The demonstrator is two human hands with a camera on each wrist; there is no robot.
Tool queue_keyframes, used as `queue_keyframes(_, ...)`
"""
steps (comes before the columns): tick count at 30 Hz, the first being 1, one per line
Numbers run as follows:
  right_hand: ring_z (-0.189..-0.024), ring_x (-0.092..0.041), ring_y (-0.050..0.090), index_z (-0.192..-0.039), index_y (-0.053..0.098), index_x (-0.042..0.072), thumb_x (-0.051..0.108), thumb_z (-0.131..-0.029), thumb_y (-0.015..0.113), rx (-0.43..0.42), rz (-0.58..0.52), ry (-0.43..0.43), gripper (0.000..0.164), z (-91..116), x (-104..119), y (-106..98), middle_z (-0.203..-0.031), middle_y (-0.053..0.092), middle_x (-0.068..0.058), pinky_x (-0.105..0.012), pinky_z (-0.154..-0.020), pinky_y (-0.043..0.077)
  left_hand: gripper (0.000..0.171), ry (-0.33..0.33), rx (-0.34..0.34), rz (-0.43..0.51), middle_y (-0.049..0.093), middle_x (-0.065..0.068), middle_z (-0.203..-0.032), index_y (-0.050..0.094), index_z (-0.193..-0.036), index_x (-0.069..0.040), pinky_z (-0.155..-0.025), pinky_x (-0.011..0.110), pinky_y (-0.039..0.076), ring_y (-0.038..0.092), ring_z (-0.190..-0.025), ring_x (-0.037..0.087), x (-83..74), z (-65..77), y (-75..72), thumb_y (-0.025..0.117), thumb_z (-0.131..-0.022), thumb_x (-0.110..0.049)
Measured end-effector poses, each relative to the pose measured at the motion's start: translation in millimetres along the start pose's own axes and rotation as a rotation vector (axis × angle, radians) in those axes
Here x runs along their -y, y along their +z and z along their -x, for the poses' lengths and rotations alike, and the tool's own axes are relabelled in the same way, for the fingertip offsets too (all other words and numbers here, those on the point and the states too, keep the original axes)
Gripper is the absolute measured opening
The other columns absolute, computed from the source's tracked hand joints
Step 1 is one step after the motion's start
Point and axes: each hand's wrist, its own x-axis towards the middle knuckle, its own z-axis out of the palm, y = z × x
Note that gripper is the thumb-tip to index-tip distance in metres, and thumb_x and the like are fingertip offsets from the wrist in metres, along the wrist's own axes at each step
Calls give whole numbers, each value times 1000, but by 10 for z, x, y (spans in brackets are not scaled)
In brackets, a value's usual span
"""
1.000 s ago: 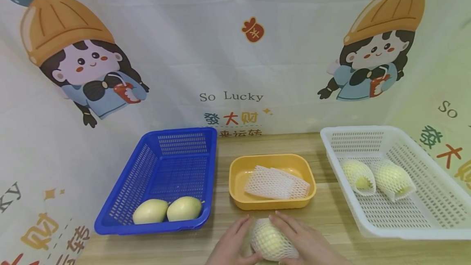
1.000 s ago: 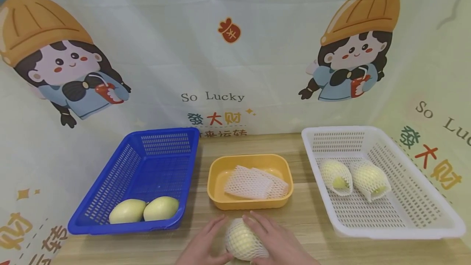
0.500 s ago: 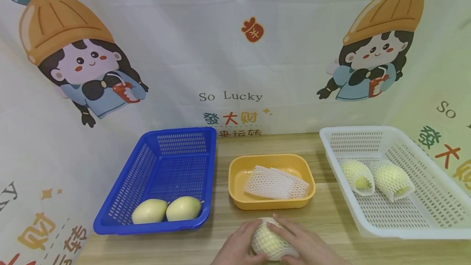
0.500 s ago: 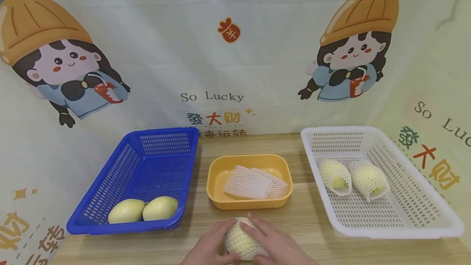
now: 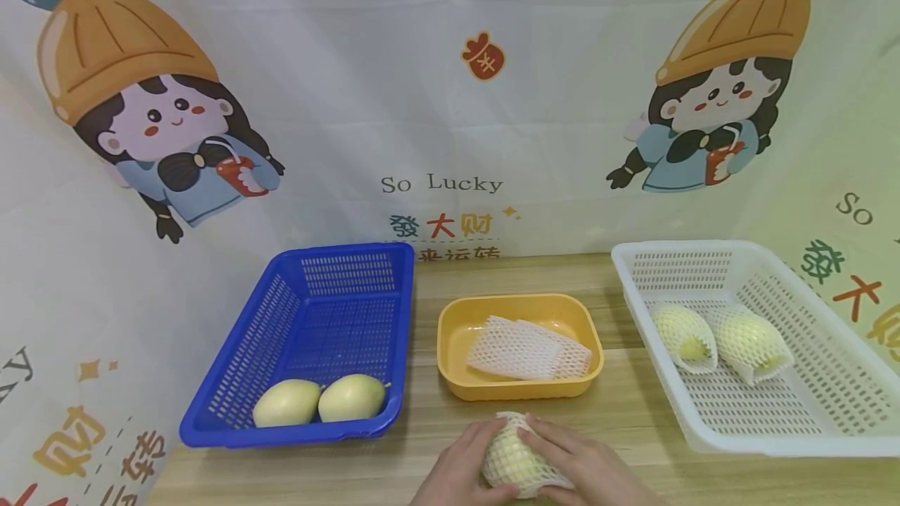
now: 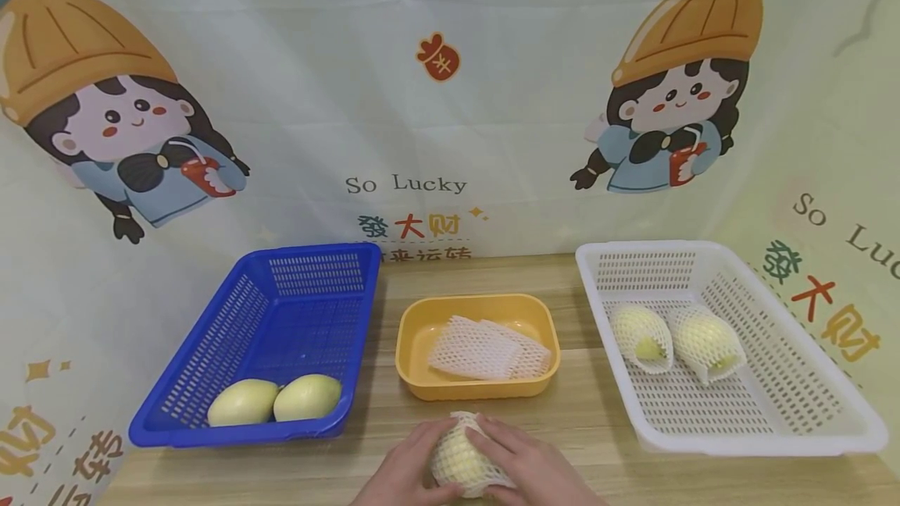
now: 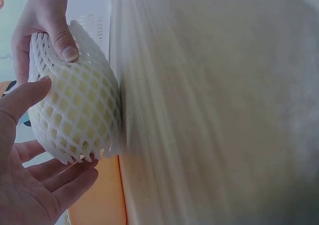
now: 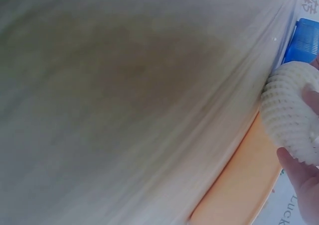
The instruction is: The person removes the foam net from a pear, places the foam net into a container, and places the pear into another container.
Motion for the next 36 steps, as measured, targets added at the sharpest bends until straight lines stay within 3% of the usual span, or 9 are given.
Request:
queue_keyframes(11, -104, -25, 52, -123, 50, 2, 32, -77, 66, -132, 42, -98, 57, 35, -17, -12, -121, 50, -13, -32, -76, 48, 69, -18, 2, 25, 48, 6, -118, 40, -128, -7, -83, 34, 43, 51, -101, 18, -8, -1, 15, 68, -74, -39)
queue_keyframes(14, -102, -25, 53, -126, 47, 7, 36, -78, 65, -102, 44, -41, 59, 40, 9, -31, -123, 49, -11, -34, -72, 50, 69, -21, 3, 21, 48, 6, -119, 39, -128, -8, -83, 34, 43, 51, -101, 19, -6, -4, 29, 68, -74, -40)
queue_keyframes(18, -104, -27, 51, -135, 37, 15, 42, -80, 60, 7, 19, 53, 65, 31, 48, -50, -134, 38, -10, -39, -68, 50, 70, -24, -3, 7, 48, 6, -120, 39, -129, -9, -82, 35, 44, 51, -101, 20, -17, -5, 32, 68, -73, -40)
queue_keyframes(21, -106, -29, 50, -136, 36, 17, 36, -80, 62, 60, 24, 48, 65, 19, 54, -51, -135, 35, -13, -40, -69, 50, 70, -31, -3, 3, 48, 7, -119, 40, -128, -9, -81, 35, 44, 52, -100, 21, -33, -8, 26, 69, -73, -40)
queue_keyframes(25, -106, -30, 50, -134, 38, 16, 30, -79, 64, 67, 29, 31, 63, 21, 53, -47, -131, 41, -15, -38, -72, 49, 70, -39, 4, 13, 48, 6, -119, 40, -128, -9, -82, 35, 44, 51, -100, 19, -45, -15, 24, 69, -72, -40)
queue_keyframes(30, -103, -30, 52, -130, 43, 10, 26, -77, 67, 2, 0, 4, 61, 27, 51, -49, -127, 45, -15, -36, -71, 50, 72, 1, -10, 6, 47, 5, -119, 38, -130, -9, -87, 35, 41, 48, -105, 18, -40, -25, 44, 69, -72, -38)
queue_keyframes(36, -101, -26, 54, -119, 54, 4, 19, -67, 71, -103, 68, -80, 57, 36, 21, -52, -118, 53, -13, -34, -73, 49, 70, 59, -51, -38, 48, 5, -116, 38, -129, -7, -86, 33, 41, 48, -104, 17, -23, -19, 61, 69, -73, -35)
